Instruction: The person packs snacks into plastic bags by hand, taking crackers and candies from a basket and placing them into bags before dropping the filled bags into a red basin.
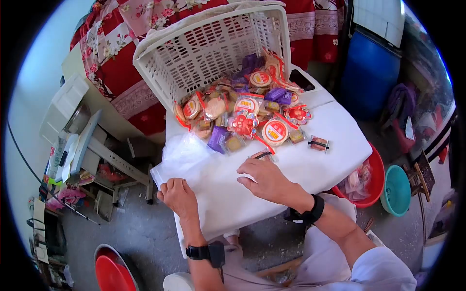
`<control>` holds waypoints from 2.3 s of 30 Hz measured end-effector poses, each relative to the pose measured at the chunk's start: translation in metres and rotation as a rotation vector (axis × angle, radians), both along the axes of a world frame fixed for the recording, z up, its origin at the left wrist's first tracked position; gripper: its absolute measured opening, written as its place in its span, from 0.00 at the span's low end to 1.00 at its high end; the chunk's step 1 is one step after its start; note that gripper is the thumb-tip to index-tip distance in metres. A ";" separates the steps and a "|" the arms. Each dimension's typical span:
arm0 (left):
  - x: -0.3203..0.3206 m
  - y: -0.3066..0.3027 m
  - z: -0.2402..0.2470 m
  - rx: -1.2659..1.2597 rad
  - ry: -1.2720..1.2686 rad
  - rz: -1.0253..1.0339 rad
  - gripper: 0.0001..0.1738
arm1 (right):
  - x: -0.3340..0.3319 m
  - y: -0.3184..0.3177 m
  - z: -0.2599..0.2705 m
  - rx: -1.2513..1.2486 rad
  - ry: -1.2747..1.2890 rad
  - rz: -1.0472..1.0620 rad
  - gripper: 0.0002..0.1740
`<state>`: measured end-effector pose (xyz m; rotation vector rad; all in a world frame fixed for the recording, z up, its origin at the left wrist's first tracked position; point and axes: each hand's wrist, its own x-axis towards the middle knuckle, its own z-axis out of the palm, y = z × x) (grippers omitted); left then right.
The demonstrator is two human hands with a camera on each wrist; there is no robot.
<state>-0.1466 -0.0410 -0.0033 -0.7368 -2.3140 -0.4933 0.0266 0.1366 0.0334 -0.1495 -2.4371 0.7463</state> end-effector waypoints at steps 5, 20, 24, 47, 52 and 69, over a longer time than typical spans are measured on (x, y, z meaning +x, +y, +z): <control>0.016 0.004 0.010 0.112 0.065 -0.037 0.05 | 0.019 0.009 -0.006 -0.245 -0.121 0.071 0.12; 0.145 0.043 0.004 0.196 -0.271 -0.890 0.14 | -0.011 0.031 -0.054 -0.425 0.036 0.001 0.14; 0.126 0.023 0.006 0.084 -0.304 -0.789 0.20 | 0.002 0.034 -0.028 -1.334 -0.200 -0.013 0.18; 0.123 0.024 -0.006 -0.065 -0.351 -0.714 0.03 | -0.010 0.030 -0.015 -0.942 -0.122 0.328 0.27; 0.130 0.036 -0.008 0.028 -0.453 -0.510 0.03 | -0.012 0.034 -0.031 -0.830 0.002 0.344 0.27; 0.115 0.039 -0.013 0.330 -0.672 -0.436 0.03 | 0.025 0.009 -0.046 0.168 0.001 0.286 0.07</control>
